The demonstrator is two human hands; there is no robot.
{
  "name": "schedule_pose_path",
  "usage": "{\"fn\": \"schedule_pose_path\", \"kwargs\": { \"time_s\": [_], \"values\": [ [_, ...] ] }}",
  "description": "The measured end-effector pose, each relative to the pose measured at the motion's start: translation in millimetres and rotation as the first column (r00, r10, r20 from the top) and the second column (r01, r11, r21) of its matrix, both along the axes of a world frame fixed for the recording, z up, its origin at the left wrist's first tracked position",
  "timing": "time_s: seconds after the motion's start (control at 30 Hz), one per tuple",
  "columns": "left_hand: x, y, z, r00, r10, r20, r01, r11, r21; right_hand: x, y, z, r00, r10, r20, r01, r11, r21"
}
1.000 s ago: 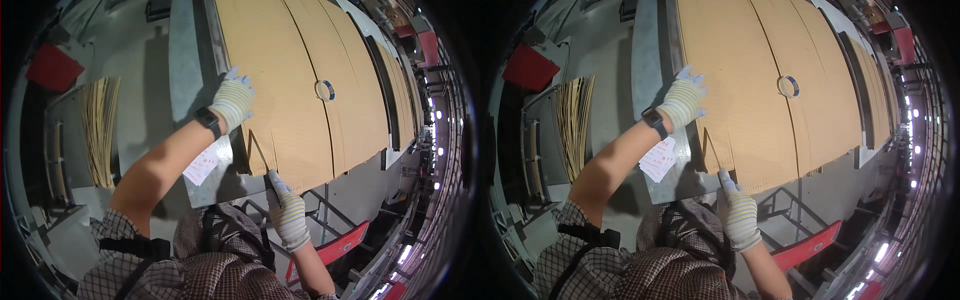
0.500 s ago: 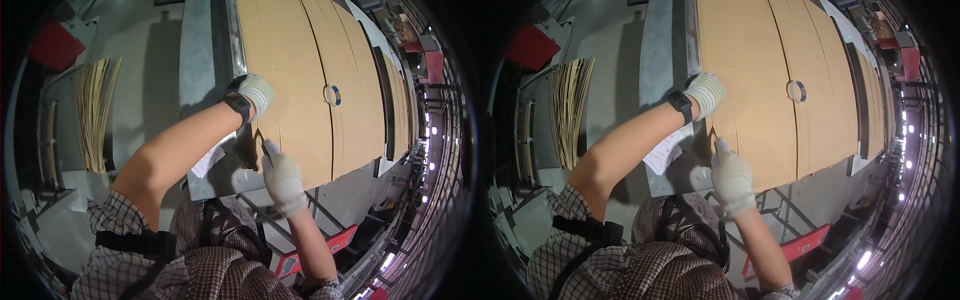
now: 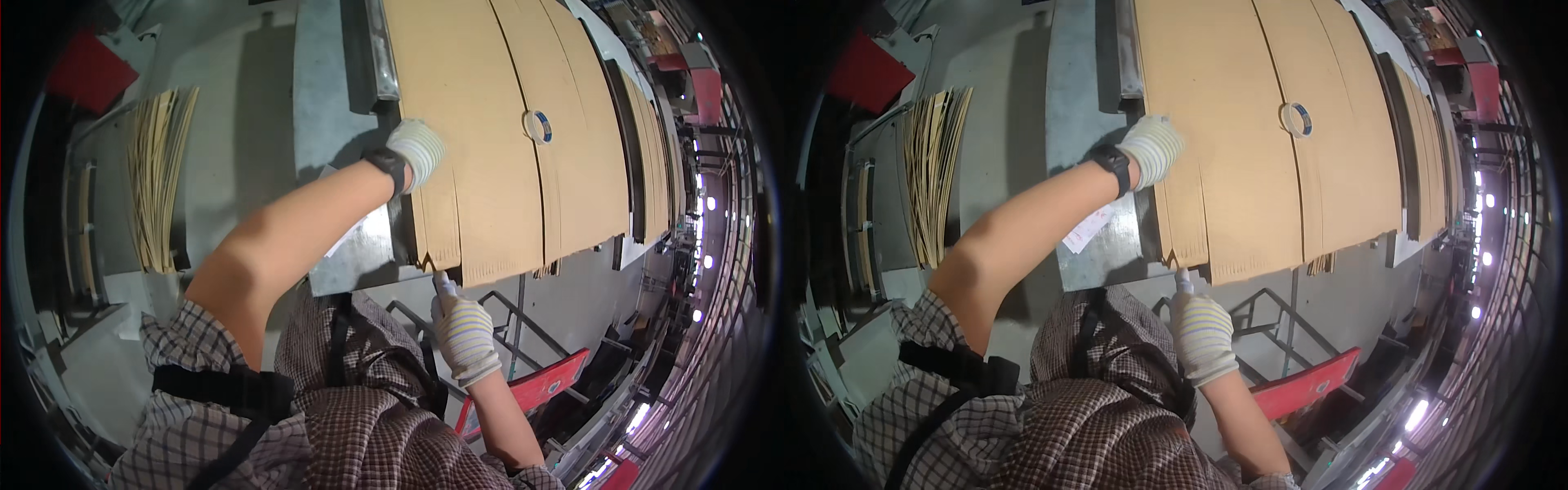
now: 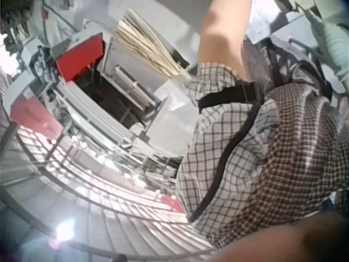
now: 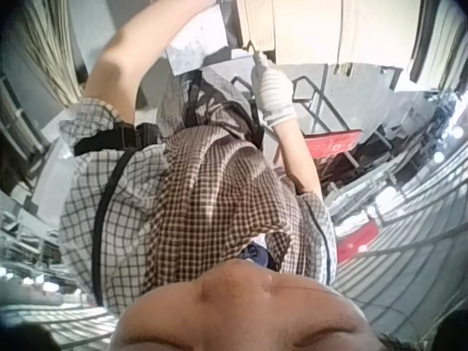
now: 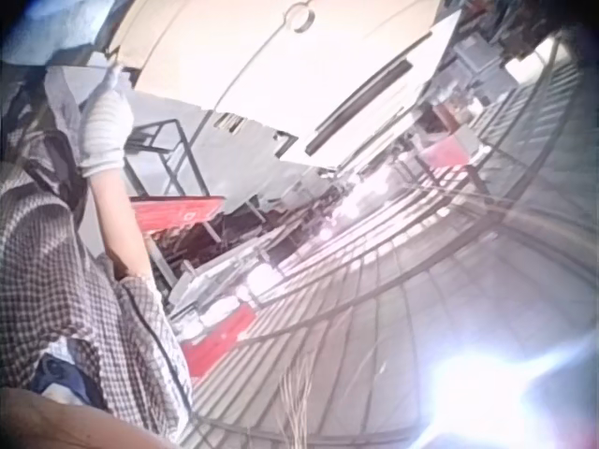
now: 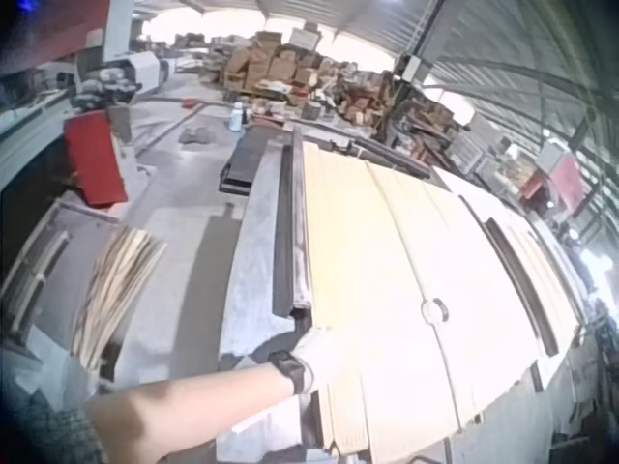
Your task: The person is sorting, labeling, and packaging thin wooden or cardboard strips in an industrial setting.
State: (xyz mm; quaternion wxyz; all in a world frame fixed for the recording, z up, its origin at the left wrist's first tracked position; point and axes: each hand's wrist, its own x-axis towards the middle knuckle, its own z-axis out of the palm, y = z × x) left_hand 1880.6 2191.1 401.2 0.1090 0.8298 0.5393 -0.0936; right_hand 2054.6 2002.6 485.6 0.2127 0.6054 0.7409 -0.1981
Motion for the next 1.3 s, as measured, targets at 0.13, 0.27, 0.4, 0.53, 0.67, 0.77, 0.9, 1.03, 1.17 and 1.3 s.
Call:
{"fn": "schedule_pose_path", "kwargs": {
  "time_s": [0.13, 0.27, 0.4, 0.53, 0.67, 0.77, 0.9, 1.03, 1.17, 1.3],
  "values": [
    [33.1, -49.7, 18.9, 0.994, -0.097, -0.046, 0.091, 0.988, -0.122, 31.7, -49.7, -5.8, 0.999, -0.037, 0.02, 0.038, 0.999, -0.033],
    [50.0, -50.4, 29.3, 0.983, -0.131, -0.129, 0.105, 0.976, -0.193, 56.7, -67.8, -71.9, 0.968, -0.236, -0.082, 0.237, 0.972, -0.001],
    [44.9, -49.4, 21.6, 0.983, -0.113, -0.146, 0.077, 0.969, -0.234, 49.1, -84.7, -67.8, 0.923, -0.373, -0.095, 0.371, 0.928, -0.035],
    [41.7, -56.0, 16.8, 0.987, -0.091, -0.132, 0.073, 0.988, -0.136, 65.0, -109.7, -69.5, 0.885, -0.464, 0.042, 0.466, 0.878, -0.107],
    [46.9, -52.3, 27.4, 0.983, -0.116, -0.143, 0.096, 0.986, -0.138, 48.2, -65.2, -123.4, 0.897, -0.441, -0.041, 0.437, 0.896, -0.079],
    [40.3, -55.9, 18.7, 0.977, -0.128, -0.168, 0.1, 0.981, -0.166, 34.5, -61.2, -126.1, 0.897, -0.44, -0.038, 0.434, 0.894, -0.109],
    [37.5, -63.5, 16.7, 0.986, -0.028, -0.161, 0.03, 1.0, 0.008, 88.2, -122.1, -184.9, 0.879, -0.411, -0.243, 0.43, 0.903, 0.026],
    [55.9, -54.6, 15.3, 0.992, -0.083, -0.098, 0.074, 0.993, -0.093, 70.9, -92.7, -192.1, 0.872, -0.434, -0.228, 0.461, 0.883, 0.082],
    [56.7, -66.5, 21.0, 0.992, -0.038, -0.123, 0.037, 0.999, -0.01, 54.6, -74.0, -167.8, 0.831, -0.512, -0.216, 0.516, 0.856, -0.04],
    [47.8, -69.2, 19.0, 0.991, 0.031, -0.133, -0.022, 0.998, 0.066, 82.6, -128.3, -196.7, 0.843, -0.452, -0.291, 0.486, 0.873, 0.051]
  ]
}}
